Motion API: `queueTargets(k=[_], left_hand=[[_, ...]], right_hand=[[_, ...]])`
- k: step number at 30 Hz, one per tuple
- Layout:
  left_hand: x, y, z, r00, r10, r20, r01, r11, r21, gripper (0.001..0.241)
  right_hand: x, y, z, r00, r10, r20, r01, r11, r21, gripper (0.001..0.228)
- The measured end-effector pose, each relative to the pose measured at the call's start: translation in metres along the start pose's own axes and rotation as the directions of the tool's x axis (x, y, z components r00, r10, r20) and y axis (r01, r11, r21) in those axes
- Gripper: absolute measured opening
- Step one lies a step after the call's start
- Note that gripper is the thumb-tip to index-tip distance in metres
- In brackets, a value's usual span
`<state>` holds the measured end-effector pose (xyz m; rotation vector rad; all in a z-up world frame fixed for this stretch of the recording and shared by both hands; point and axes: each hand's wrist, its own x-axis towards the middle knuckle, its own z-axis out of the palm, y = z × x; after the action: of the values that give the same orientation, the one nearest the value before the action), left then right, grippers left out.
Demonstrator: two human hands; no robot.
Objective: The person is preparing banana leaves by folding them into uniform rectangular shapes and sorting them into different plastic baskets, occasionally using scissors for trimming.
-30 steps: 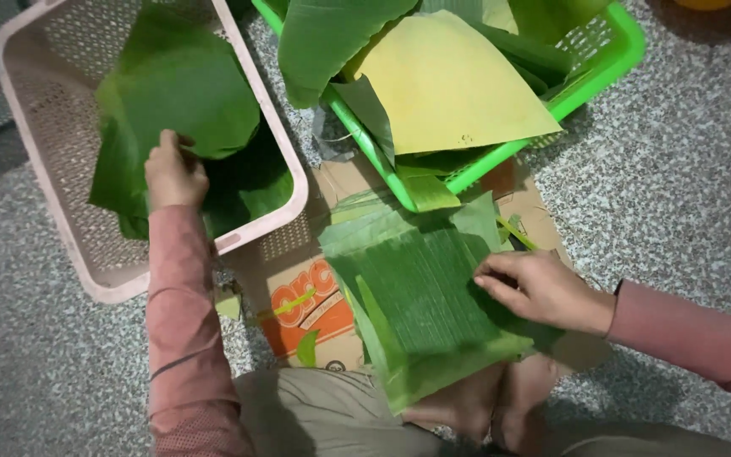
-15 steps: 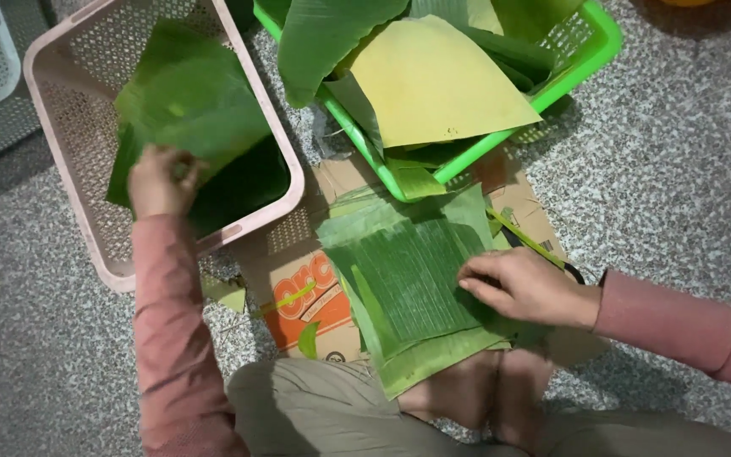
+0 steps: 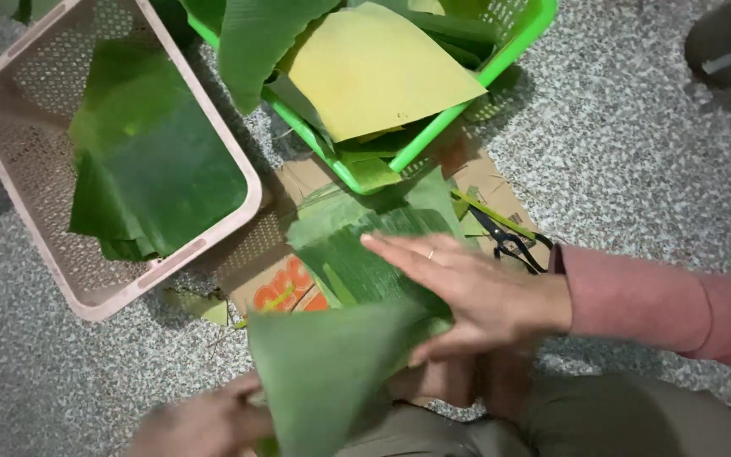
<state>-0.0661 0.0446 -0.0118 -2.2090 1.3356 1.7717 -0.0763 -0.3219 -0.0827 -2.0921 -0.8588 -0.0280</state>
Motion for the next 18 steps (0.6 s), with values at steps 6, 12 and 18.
queueTargets(k=[6, 12, 18], left_hand=[[0.053, 0.013, -0.077, 0.369, -0.280, -0.887, -0.423, 0.799, -0.428, 0.018], [0.169, -0.016, -0.024, 0.083, -0.052, -0.995, -0.043, 0.997, -0.056, 0.025], [0.233, 0.021, 0.023, 0.311, -0.056, -0.949, -0.241, 0.961, -0.136, 0.027]], right_hand=[[-0.053, 0.020, 0.039, 0.522, 0.621, 0.584, -0.852, 0.405, 0.331, 0.020], [-0.120, 0.090, 0.105, 0.271, 0.853, 0.447, -0.932, 0.116, 0.343, 0.030], [-0.122, 0.092, 0.100, 0.207, 0.869, 0.450, -0.919, 0.015, 0.394, 0.021]])
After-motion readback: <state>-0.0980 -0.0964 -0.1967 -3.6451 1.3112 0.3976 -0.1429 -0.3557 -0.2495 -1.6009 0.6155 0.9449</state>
